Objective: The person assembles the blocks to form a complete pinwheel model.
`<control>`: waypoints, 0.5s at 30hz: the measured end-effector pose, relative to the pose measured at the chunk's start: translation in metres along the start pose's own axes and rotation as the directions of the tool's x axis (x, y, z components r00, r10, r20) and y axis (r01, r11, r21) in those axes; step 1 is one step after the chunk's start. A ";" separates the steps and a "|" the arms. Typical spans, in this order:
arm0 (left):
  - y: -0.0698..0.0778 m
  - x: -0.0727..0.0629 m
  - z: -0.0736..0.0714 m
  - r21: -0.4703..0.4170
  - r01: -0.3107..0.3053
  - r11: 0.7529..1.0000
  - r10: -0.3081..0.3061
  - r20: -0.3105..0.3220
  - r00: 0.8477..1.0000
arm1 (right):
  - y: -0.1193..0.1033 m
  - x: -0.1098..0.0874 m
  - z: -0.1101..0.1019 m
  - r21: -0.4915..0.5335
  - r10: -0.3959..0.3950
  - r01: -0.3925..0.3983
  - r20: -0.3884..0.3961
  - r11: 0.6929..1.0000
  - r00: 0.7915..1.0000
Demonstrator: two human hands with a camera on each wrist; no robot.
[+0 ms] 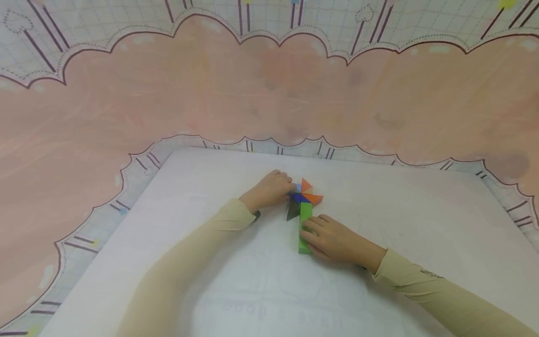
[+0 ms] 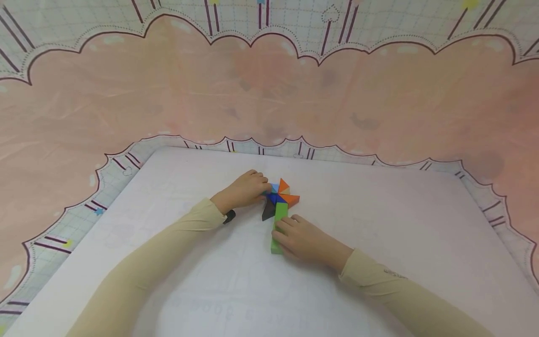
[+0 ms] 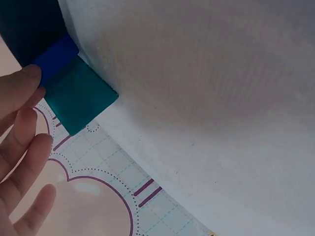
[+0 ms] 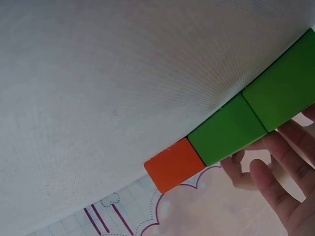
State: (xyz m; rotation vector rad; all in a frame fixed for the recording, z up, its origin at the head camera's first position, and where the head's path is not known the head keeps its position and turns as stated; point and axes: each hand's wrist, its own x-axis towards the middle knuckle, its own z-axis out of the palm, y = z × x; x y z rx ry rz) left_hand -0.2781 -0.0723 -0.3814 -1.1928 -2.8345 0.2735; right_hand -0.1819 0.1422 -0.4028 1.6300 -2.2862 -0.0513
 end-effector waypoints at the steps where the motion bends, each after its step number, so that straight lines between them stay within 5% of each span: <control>1: 0.001 0.001 -0.001 0.002 0.004 1.000 -0.004 0.007 1.000 | 0.000 0.000 0.000 0.000 0.001 -0.001 0.000 1.000 1.000; 7: 0.002 0.001 -0.003 -0.003 0.020 1.000 -0.020 0.031 0.999 | 0.000 0.000 0.000 0.000 0.001 -0.001 -0.012 1.000 1.000; 15: -0.006 -0.012 -0.002 0.002 0.043 0.999 -0.043 -0.020 0.999 | 0.000 0.000 -0.002 0.008 0.001 -0.001 0.001 1.000 1.000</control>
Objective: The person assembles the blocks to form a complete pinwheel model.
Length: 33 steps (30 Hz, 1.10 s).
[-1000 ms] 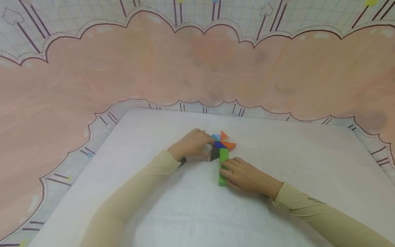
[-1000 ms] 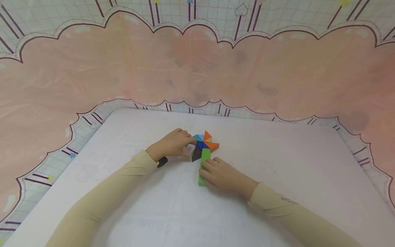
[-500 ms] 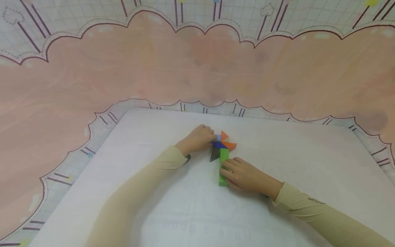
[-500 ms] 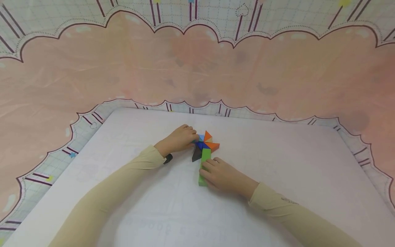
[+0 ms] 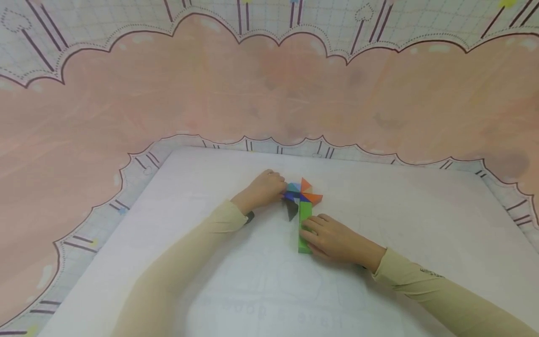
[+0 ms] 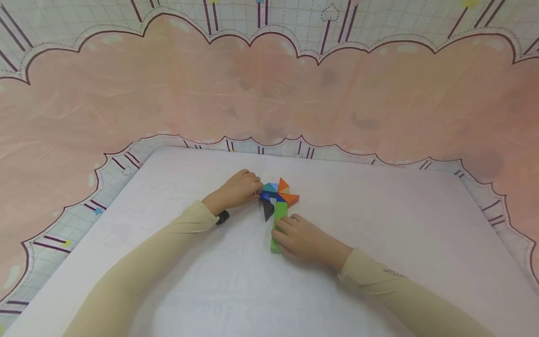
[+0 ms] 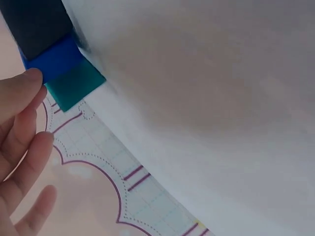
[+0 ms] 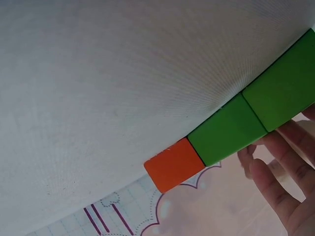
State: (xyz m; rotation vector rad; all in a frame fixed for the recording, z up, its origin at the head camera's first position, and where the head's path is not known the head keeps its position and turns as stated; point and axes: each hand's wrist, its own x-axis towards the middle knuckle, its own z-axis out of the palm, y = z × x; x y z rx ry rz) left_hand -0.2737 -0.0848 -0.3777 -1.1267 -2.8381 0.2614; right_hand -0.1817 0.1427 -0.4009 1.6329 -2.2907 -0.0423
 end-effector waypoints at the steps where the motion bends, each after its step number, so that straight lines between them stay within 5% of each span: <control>1: -0.001 -0.002 0.000 -0.006 0.005 1.000 -0.006 -0.003 1.000 | 0.000 0.000 0.000 0.002 0.002 -0.002 0.005 1.000 1.000; 13: -0.009 -0.021 0.003 -0.033 0.042 0.999 -0.042 -0.012 0.999 | 0.000 0.000 0.001 0.014 0.027 -0.028 0.060 1.000 0.998; 26: -0.011 -0.023 0.005 -0.138 0.038 0.990 -0.035 0.025 0.999 | 0.001 0.000 0.002 0.008 0.021 -0.021 0.047 1.000 0.999; 33: -0.012 -0.022 0.003 -0.115 -0.009 0.993 0.010 0.010 1.000 | 0.001 0.000 0.002 0.008 0.014 -0.015 0.025 1.000 1.000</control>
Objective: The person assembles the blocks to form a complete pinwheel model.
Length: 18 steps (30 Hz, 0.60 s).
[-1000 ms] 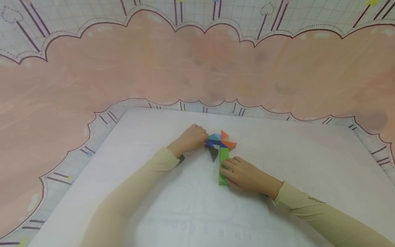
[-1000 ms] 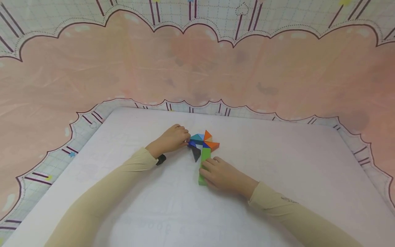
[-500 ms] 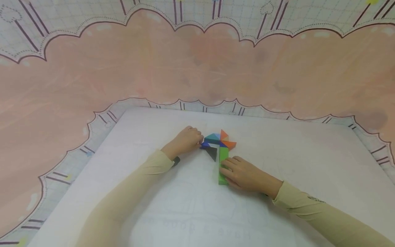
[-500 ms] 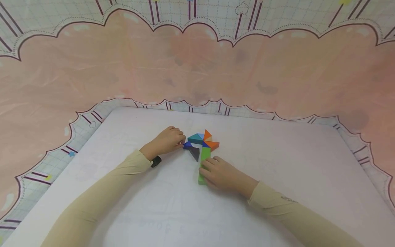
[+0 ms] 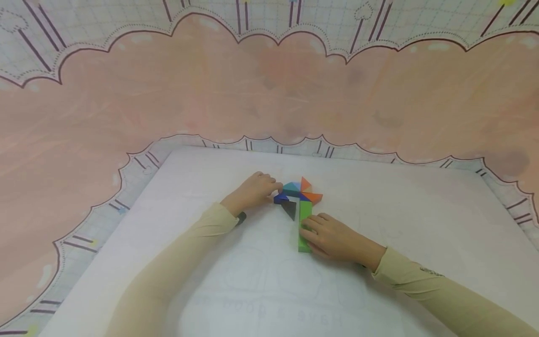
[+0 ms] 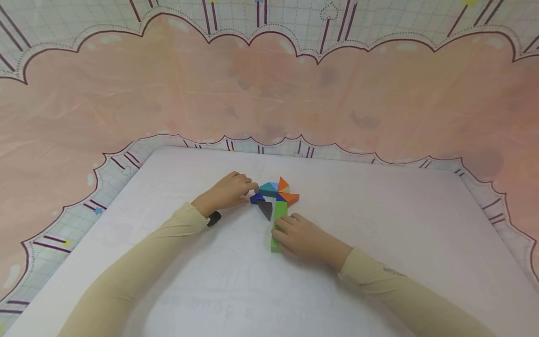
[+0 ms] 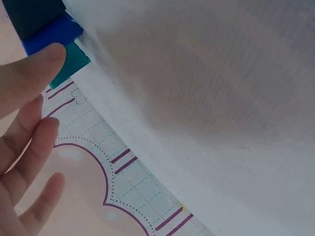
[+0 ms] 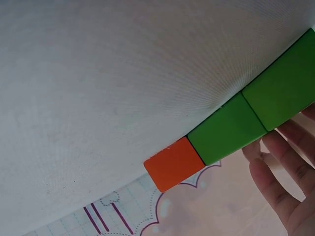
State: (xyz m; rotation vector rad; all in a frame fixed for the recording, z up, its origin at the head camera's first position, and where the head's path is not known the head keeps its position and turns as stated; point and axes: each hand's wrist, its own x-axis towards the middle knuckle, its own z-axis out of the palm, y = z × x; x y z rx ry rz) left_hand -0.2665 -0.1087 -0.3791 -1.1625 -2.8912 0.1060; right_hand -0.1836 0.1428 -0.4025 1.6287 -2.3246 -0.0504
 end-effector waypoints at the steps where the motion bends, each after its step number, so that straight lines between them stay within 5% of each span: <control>1: 0.000 0.000 0.000 0.002 -0.003 1.000 0.003 -0.001 1.000 | 0.000 0.000 0.000 -0.001 0.000 0.000 -0.002 1.000 1.000; 12: -0.001 0.005 0.009 0.045 -0.018 0.999 0.017 0.011 1.000 | 0.000 0.000 -0.002 -0.006 -0.005 0.005 0.014 1.000 1.000; 18: -0.001 -0.002 0.001 -0.013 0.000 1.000 0.000 0.011 1.000 | 0.001 0.000 0.002 -0.013 -0.008 0.008 -0.010 1.000 1.000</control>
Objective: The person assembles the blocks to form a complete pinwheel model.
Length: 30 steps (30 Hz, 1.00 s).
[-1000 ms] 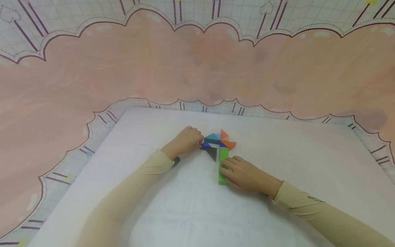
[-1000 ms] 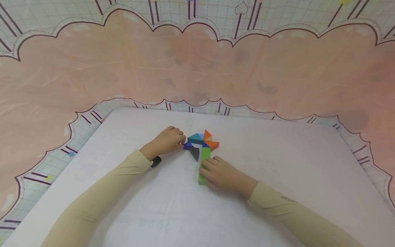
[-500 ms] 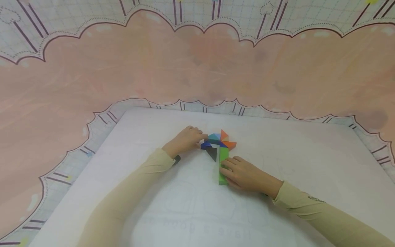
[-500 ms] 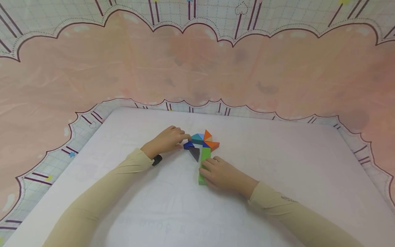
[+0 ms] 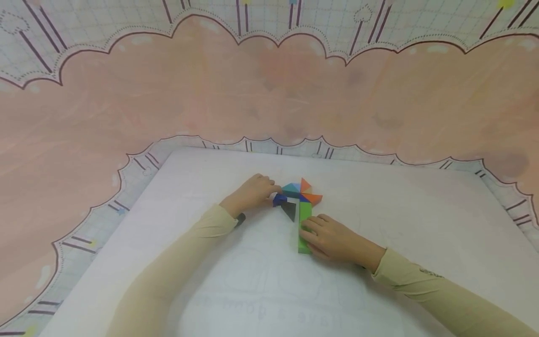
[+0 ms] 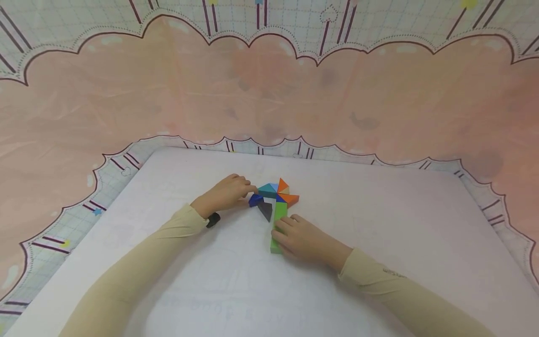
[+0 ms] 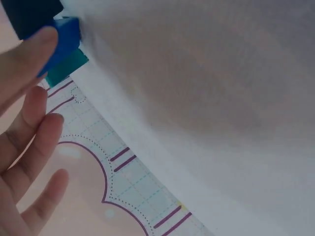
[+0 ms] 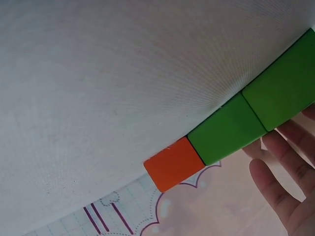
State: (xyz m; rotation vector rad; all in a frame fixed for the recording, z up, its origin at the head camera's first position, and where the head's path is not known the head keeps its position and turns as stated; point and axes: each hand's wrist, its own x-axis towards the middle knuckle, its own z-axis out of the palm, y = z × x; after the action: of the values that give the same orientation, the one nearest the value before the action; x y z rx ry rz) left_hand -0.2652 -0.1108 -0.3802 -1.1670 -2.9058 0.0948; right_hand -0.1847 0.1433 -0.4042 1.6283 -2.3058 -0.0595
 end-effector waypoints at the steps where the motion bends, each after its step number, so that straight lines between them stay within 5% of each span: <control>1: 0.000 -0.002 -0.001 -0.010 0.011 1.000 -0.011 0.000 1.000 | 0.000 0.000 0.000 0.000 -0.001 0.001 -0.003 1.000 1.000; 14: 0.010 -0.012 -0.002 -0.032 0.066 0.997 -0.062 0.102 0.993 | 0.000 -0.001 0.001 -0.008 -0.018 0.017 -0.039 1.000 0.999; 23: 0.020 0.001 0.002 -0.027 0.013 1.000 -0.012 0.015 1.000 | -0.001 -0.001 -0.001 0.005 -0.014 0.014 -0.026 1.000 1.000; 30: 0.020 0.007 0.003 -0.038 0.026 0.999 -0.026 0.020 0.999 | -0.001 -0.001 0.000 -0.007 -0.010 0.009 -0.024 1.000 1.000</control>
State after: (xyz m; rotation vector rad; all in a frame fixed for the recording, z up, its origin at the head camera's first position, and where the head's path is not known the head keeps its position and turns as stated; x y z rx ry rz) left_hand -0.2568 -0.0913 -0.3840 -1.1395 -2.9516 0.0508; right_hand -0.1830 0.1441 -0.4047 1.6281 -2.2780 -0.0494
